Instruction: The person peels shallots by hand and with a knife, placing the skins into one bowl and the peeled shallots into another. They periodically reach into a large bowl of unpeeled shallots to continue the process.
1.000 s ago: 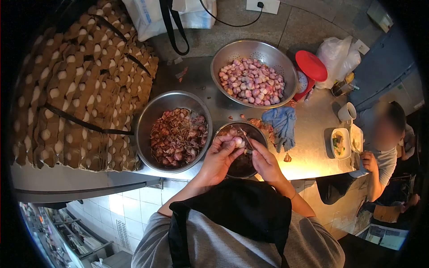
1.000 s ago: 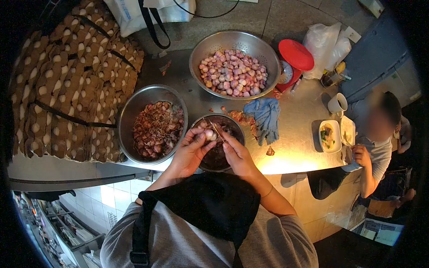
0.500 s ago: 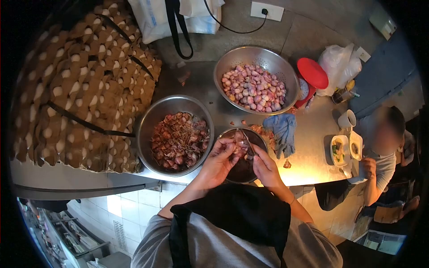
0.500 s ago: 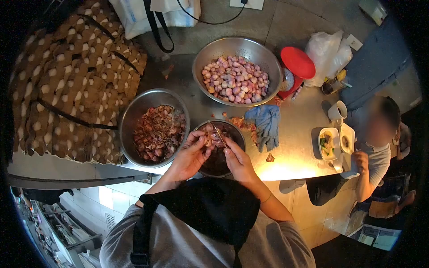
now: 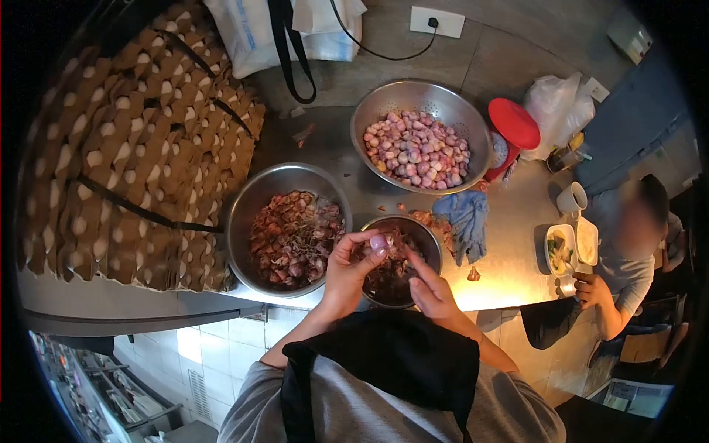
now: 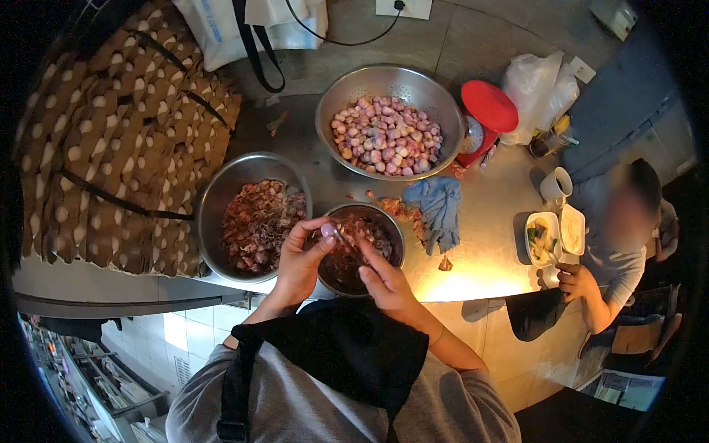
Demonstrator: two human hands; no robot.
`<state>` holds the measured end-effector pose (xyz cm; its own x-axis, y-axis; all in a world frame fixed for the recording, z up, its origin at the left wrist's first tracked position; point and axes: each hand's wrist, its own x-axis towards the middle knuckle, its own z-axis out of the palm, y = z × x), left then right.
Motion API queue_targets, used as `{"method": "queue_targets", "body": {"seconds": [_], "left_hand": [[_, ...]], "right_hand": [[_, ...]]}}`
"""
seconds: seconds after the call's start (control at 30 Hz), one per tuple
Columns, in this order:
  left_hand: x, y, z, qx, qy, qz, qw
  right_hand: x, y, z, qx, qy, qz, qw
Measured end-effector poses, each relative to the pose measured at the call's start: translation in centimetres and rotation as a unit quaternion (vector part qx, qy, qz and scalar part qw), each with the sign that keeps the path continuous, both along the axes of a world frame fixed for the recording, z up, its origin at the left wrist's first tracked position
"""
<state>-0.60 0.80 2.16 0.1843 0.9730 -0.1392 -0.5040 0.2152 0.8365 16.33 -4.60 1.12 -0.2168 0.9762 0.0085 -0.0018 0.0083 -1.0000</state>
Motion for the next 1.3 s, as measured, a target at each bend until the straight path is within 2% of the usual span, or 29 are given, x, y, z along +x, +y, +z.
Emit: {"method": "queue_targets", "body": {"seconds": [0.17,0.4,0.57,0.67,0.77,0.83,0.93,1.1,1.23,1.3], "left_hand": [[0.6,-0.5,0.0,0.036,0.012,0.029,0.999],[1.1,-1.4,-0.5,0.098,0.062,0.009,0.993],[1.2,-1.8,-0.7,0.143,0.100,0.024,0.984],[1.1,-2.1,-0.1,0.134,0.071,0.031,0.988],[0.6,-1.7,-0.6,0.099,0.041,0.059,0.992],[-0.1,-0.9,0.8,0.063,-0.011,0.064,0.996],[-0.1,-0.4,0.9,-0.008,-0.063,0.047,0.997],[-0.3,0.2,-0.5,-0.124,-0.068,-0.029,0.989],[0.2,-0.2,-1.3,-0.141,-0.095,-0.133,0.976],[0.4,-0.1,-1.1,-0.141,-0.121,-0.130,0.974]], "right_hand": [[-0.5,-0.2,-0.3,0.004,-0.027,0.002,1.000],[-0.8,0.5,-0.5,0.034,-0.018,-0.018,0.999],[-1.2,0.3,-1.2,-0.046,0.067,-0.040,0.996],[-1.0,0.2,-0.1,-0.089,0.093,-0.030,0.991],[-0.4,0.3,-1.3,-0.067,0.063,-0.018,0.996],[-0.1,0.1,-1.9,-0.135,0.116,-0.019,0.984],[-0.8,-0.3,-1.3,-0.133,0.164,-0.025,0.977],[0.3,0.3,-1.0,-0.109,0.176,-0.024,0.978],[0.4,0.3,-0.3,-0.151,0.218,-0.014,0.964],[0.7,0.3,-0.7,-0.139,0.178,-0.018,0.974]]}}
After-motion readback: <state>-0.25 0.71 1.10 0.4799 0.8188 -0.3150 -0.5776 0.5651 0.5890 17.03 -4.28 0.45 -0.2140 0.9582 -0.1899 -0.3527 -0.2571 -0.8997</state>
